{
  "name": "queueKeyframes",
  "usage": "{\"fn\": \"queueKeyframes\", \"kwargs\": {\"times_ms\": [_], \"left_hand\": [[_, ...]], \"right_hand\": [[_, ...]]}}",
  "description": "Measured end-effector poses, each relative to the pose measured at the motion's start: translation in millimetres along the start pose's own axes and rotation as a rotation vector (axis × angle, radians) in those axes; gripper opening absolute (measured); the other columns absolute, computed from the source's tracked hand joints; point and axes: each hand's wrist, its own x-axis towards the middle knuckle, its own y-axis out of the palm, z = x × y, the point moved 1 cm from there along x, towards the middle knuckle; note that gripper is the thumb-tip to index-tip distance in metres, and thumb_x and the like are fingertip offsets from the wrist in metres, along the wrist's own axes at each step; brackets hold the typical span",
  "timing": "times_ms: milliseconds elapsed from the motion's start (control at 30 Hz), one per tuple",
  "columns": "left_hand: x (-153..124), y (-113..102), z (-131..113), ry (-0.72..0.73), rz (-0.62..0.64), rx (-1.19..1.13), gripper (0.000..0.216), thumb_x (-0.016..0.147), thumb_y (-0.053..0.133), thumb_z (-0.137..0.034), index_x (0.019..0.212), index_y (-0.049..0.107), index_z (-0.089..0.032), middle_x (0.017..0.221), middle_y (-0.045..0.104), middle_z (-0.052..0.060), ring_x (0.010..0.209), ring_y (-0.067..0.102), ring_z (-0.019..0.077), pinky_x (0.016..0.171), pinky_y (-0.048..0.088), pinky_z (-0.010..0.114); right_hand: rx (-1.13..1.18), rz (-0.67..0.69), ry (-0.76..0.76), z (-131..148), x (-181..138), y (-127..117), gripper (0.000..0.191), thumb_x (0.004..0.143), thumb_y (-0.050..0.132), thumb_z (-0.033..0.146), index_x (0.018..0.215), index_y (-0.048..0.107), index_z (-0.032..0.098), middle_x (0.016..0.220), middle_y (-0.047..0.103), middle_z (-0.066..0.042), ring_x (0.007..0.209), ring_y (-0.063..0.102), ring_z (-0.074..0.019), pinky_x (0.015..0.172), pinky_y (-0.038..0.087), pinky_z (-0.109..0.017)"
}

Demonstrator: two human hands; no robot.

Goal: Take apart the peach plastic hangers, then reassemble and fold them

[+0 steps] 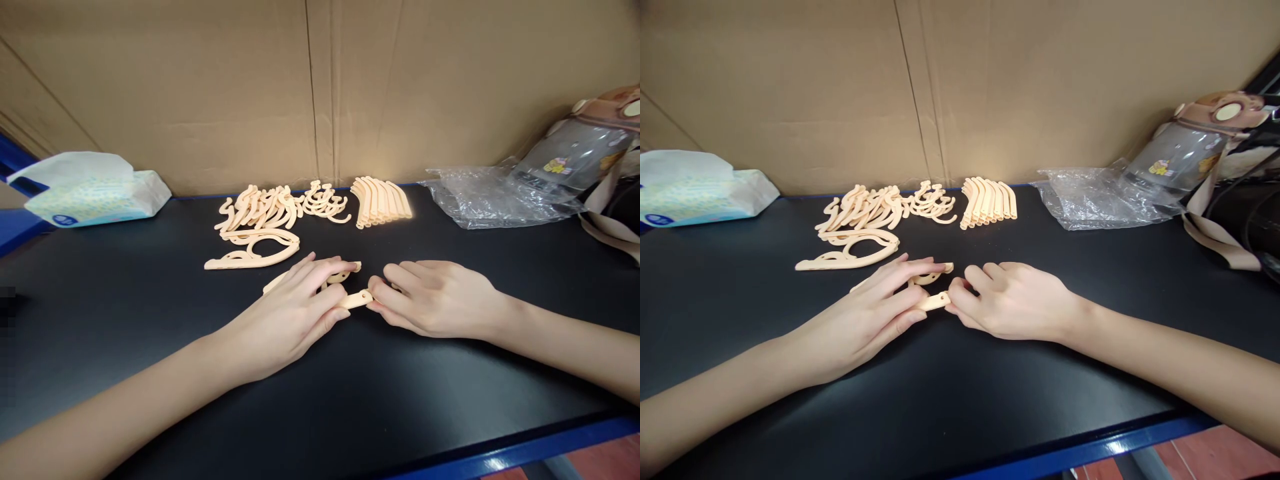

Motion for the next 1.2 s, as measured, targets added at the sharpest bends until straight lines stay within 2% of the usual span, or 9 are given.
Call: {"fn": "queueKeyframes", "kwargs": {"times_ms": [1200], "left_hand": [[-2.3,-0.2,0.8,0.015,0.054,-0.001,0.023,0.101,0.035,-0.024,0.098,0.057,-0.018,0.142,0.046,0.009,0.135,0.041,0.0186,0.119,0.024,0.045]], "right_hand": [[-0.108,-0.075,-0.049,3.7,-1.3,-0.8,0.029,0.097,0.045,0.030,0.084,0.065,0.015,0.057,0.053,0.003,0.046,0.045,-0.0108,0.047,0.031,-0.028]]}}
